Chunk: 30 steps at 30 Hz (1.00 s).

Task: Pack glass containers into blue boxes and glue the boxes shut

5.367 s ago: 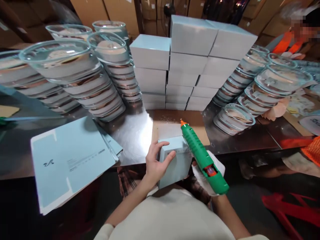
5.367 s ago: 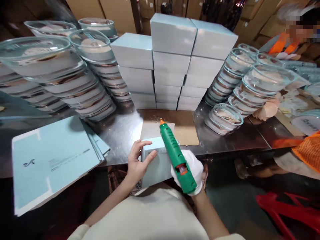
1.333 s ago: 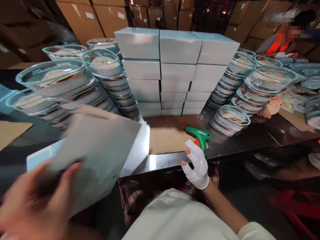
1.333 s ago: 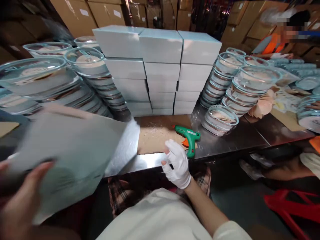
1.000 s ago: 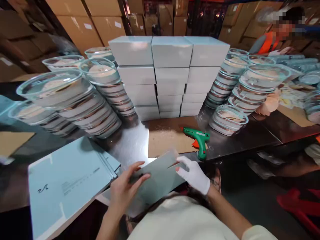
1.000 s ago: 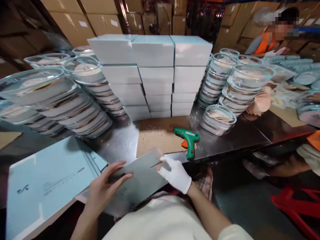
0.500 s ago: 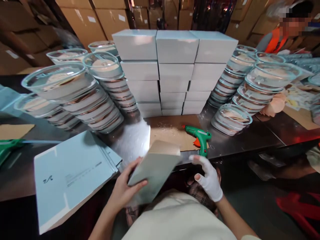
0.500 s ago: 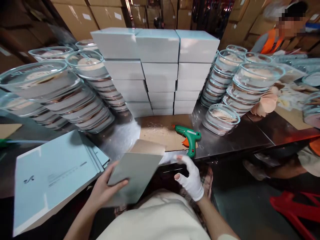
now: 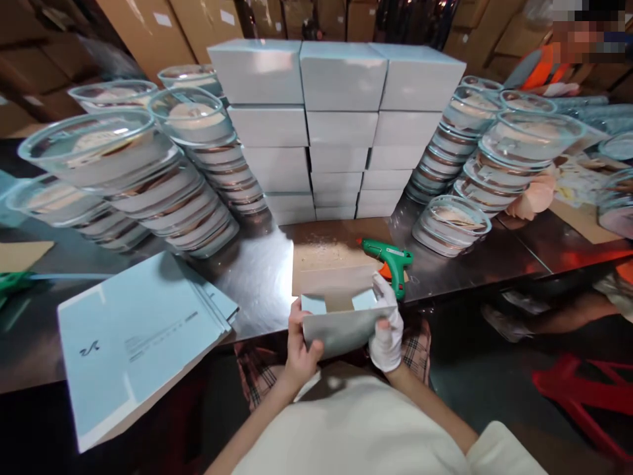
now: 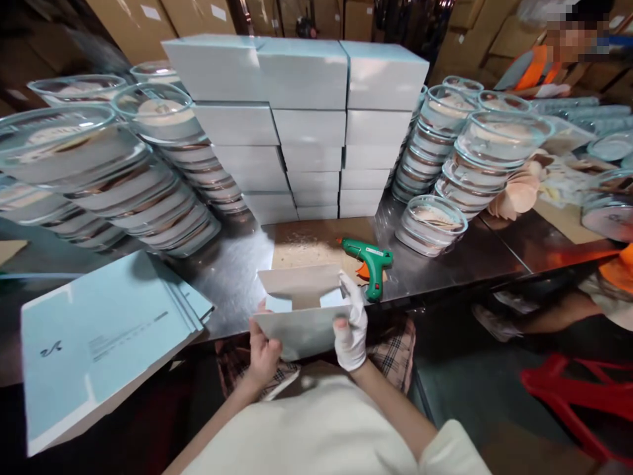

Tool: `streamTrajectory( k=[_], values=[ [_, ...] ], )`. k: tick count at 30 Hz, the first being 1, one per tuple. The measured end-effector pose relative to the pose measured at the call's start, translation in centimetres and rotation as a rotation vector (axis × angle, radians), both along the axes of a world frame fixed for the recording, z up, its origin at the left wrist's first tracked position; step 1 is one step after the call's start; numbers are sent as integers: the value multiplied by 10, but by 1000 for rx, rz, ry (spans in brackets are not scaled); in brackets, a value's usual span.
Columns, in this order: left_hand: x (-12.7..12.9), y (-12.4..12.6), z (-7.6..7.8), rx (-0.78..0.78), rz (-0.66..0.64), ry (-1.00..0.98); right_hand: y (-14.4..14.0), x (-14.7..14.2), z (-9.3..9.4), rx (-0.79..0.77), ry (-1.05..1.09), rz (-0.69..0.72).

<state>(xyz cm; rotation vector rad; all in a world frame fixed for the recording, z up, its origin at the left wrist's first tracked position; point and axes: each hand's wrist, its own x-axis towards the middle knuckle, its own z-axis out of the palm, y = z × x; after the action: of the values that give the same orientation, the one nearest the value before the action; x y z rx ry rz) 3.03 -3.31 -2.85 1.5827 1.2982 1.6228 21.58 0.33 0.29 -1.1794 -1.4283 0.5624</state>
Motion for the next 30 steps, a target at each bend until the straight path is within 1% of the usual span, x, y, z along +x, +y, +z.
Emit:
streamTrajectory(
  k=[1, 3, 5, 7, 8, 9, 11, 12, 13, 14, 15, 16, 18, 20, 23, 24, 25, 27, 28, 29, 30],
  values=[
    [2, 0, 1, 4, 10, 6, -1, -2, 2, -22, 45, -42],
    [2, 1, 7, 36, -24, 52, 0, -5, 6, -25, 137, -105],
    [-5, 5, 16, 80, -115, 152, 4, -1, 8, -5, 182, -77],
    [-19, 10, 25, 87, -166, 243, 12, 13, 10, -24, 201, -9],
    [-26, 12, 29, 74, -146, 258, 19, 24, 12, -57, 171, -8],
    [-32, 14, 32, 53, -96, 246, 28, 37, 14, -104, 104, -55],
    [-41, 18, 36, -9, 14, 191, 50, 64, 19, -271, -130, -241],
    [-42, 20, 38, -45, 38, 177, 62, 76, 23, -400, -266, -327],
    [-43, 22, 39, -74, 36, 176, 75, 87, 26, -547, -365, -356],
    [-41, 24, 40, -95, 20, 181, 87, 96, 28, -685, -409, -343],
    [-39, 26, 40, -107, 0, 184, 97, 102, 30, -796, -399, -293],
    [-37, 28, 40, -111, -16, 179, 106, 107, 32, -868, -350, -231],
    [-31, 31, 39, -104, -26, 150, 115, 114, 35, -914, -209, -151],
    [-26, 32, 38, -99, -28, 108, 115, 116, 38, -899, -93, -126],
    [-19, 33, 37, -121, -15, 45, 102, 110, 43, -819, 39, -153],
    [-17, 33, 37, -132, -11, 33, 95, 105, 44, -763, 73, -181],
    [-14, 34, 38, -137, -8, 28, 88, 99, 46, -676, 122, -218],
    [-9, 35, 42, -123, -6, 36, 70, 84, 47, -455, 257, -274],
    [-7, 36, 44, -104, -3, 46, 60, 77, 48, -358, 327, -265],
    [-4, 36, 46, -81, 5, 58, 50, 69, 50, -295, 381, -225],
    [-2, 37, 47, -60, 14, 70, 39, 63, 51, -272, 404, -161]
  ],
)
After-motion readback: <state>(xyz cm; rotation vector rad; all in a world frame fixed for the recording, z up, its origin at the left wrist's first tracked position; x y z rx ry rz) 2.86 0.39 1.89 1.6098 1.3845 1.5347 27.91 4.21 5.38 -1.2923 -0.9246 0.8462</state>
